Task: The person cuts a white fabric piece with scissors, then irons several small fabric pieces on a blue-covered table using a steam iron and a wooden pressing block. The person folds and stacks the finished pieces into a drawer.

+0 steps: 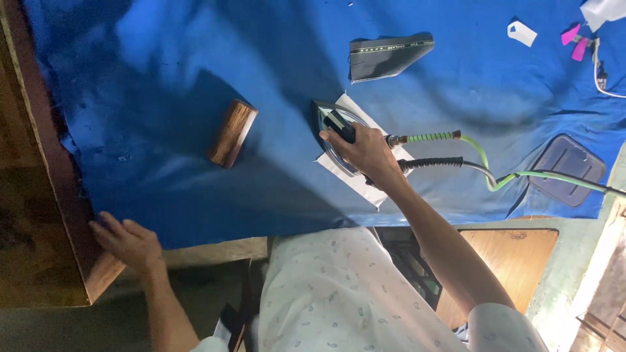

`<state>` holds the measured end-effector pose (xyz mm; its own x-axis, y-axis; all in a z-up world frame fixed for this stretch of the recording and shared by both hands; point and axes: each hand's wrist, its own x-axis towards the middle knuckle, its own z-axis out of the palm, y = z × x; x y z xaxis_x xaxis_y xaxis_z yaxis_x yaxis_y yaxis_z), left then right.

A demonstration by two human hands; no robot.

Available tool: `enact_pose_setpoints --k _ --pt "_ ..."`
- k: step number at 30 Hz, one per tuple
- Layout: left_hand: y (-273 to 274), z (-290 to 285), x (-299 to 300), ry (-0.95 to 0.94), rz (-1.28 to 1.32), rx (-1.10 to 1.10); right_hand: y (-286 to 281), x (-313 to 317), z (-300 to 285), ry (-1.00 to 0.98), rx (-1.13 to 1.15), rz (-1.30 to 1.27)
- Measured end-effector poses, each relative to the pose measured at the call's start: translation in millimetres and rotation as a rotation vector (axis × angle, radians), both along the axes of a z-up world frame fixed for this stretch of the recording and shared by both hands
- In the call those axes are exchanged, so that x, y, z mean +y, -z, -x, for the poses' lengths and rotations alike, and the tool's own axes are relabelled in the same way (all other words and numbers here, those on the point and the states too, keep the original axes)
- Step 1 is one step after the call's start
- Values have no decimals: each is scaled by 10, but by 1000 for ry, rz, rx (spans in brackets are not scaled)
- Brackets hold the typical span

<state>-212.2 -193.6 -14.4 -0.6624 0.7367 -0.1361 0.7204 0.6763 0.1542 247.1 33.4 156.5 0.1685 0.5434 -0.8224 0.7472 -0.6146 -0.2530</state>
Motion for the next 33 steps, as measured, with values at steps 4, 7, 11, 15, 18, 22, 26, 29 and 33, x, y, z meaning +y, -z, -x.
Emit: enact_pose_setpoints --k 4,7,11,15,18,22,26,29,33 --pt "-289 -376 432 368 -388 226 84 -16 -46 -15 13 -32" --pt "-254 -1040 957 543 -588 59 227 -106 -174 -13 84 -109" --pt "-85 -1683 1524 833 -607 96 251 -243 -303 67 164 -198" --pt "-107 -1940 1831 857 -530 64 281 -390 -610 110 118 -179" --pt "-85 -1953 1960 865 -573 159 446 -566 -861 207 128 -205" --pt "-125 -1980 1991 841 -604 216 576 -846 -1133 198 43 -199" --pt "-121 -1983 2000 833 -598 248 757 -1106 -1148 20 -4 -257" --pt "-134 -2007 2027 827 -587 253 720 -943 -1071 -177 -3 -162" --pt "-139 -2045 2078 799 -563 272 372 -473 -754 -300 11 -124"
